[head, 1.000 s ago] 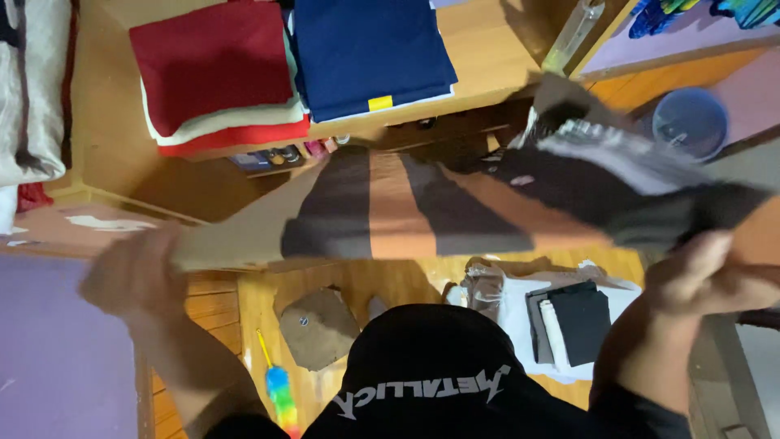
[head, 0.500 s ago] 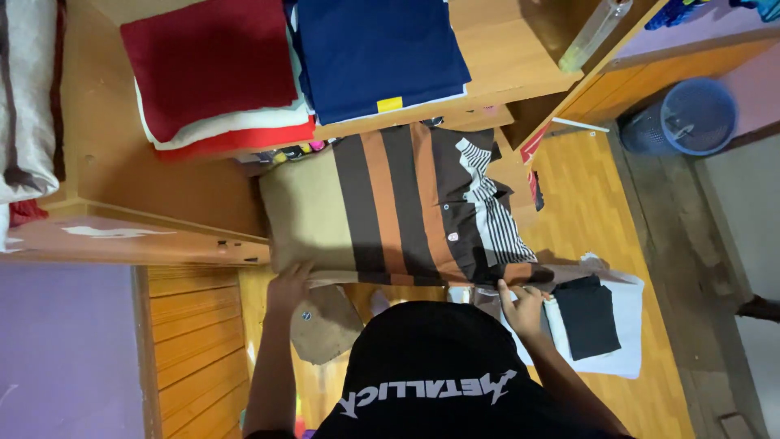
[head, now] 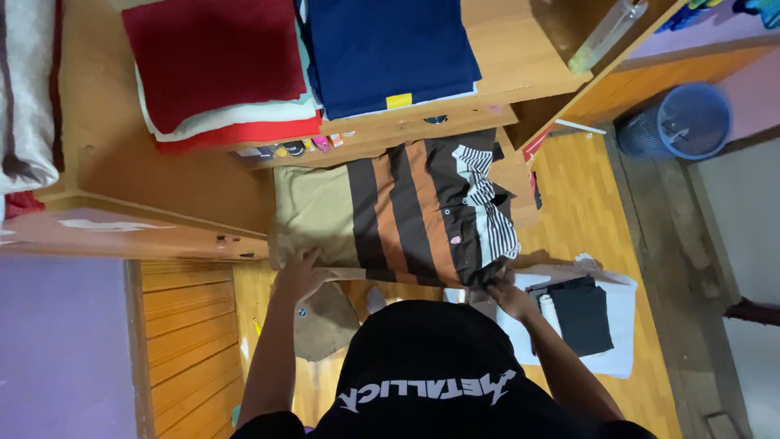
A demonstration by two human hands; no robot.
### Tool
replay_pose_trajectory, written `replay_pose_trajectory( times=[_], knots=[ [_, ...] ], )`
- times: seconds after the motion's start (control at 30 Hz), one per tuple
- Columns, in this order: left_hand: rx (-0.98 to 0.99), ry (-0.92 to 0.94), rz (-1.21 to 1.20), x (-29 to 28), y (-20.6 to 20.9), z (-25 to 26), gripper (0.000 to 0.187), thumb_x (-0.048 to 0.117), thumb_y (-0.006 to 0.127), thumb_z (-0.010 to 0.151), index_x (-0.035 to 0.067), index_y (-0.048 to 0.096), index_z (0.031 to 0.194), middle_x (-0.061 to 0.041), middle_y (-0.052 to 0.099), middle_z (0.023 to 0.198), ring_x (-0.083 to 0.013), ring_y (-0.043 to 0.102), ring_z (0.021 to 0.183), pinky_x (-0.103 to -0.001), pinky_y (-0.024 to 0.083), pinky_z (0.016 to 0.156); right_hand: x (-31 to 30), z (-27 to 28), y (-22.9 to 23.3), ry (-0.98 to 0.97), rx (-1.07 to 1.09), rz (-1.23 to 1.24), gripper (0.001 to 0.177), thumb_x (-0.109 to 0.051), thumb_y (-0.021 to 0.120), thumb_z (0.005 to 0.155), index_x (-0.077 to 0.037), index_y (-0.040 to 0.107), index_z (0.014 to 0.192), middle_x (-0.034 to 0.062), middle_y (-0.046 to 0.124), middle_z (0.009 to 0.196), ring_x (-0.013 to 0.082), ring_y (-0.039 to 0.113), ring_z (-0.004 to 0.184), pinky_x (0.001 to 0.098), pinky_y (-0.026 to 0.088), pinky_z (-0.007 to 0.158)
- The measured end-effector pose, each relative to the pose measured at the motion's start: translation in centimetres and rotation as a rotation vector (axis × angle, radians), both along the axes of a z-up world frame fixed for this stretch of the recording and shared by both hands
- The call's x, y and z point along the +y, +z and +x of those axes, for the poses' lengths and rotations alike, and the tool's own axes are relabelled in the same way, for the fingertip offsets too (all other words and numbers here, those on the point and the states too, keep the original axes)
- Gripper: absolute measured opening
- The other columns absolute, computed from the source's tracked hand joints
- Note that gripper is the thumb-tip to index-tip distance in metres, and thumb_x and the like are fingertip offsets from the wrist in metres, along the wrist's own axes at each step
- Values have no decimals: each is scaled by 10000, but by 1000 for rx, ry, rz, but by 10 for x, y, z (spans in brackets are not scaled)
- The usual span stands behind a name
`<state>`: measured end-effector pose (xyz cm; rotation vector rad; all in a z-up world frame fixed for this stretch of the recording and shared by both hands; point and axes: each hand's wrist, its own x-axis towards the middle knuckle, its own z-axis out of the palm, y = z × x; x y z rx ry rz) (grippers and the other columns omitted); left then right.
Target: The person folds a striped shirt and a black t-shirt on a wooden shelf, smoothing and aligning each garment before stacking them with other folded clothes.
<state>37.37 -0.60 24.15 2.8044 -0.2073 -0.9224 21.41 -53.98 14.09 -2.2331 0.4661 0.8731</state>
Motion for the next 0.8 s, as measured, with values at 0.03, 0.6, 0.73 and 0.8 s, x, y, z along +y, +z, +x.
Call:
replay_pose_trajectory(
  times=[0.03,0.6,0.73,0.8],
  knots=[
    [18,8,-63,-6,0,0,783,563,562,901,256,371,1596,-187,359,1606,-452,453,1431,-575,462,1103,-4,-2,-14,326,20,-3,570,-366,547,878,12,643,1294,293,744,1156,544,660,1127,648,501,981],
    [-314,225,8,-53,-116,125,852,682,326,988,138,241,1638,-227,150,1708,-412,153,1578,-546,24,1309,54,287,59,264,-488,-437,690,-584,335,1072,-197,274,1640,185,295,1656,419,296,1526,631,341,1187],
    [-727,271,49,-54,-56,130,795,741,290,1004,191,569,1505,-208,305,1633,-504,236,1472,-697,248,1095,46,296,23,285,-211,-488,724,-697,192,1044,-291,168,1644,119,102,1734,389,86,1590,672,129,1247],
    [-130,408,-52,-55,-10,136,772,733,272,1020,199,578,1485,-236,97,1722,-549,26,1543,-737,135,1188,46,301,24,238,-210,-495,716,-696,190,1036,-295,176,1628,142,117,1728,407,71,1589,678,87,1252]
  ],
)
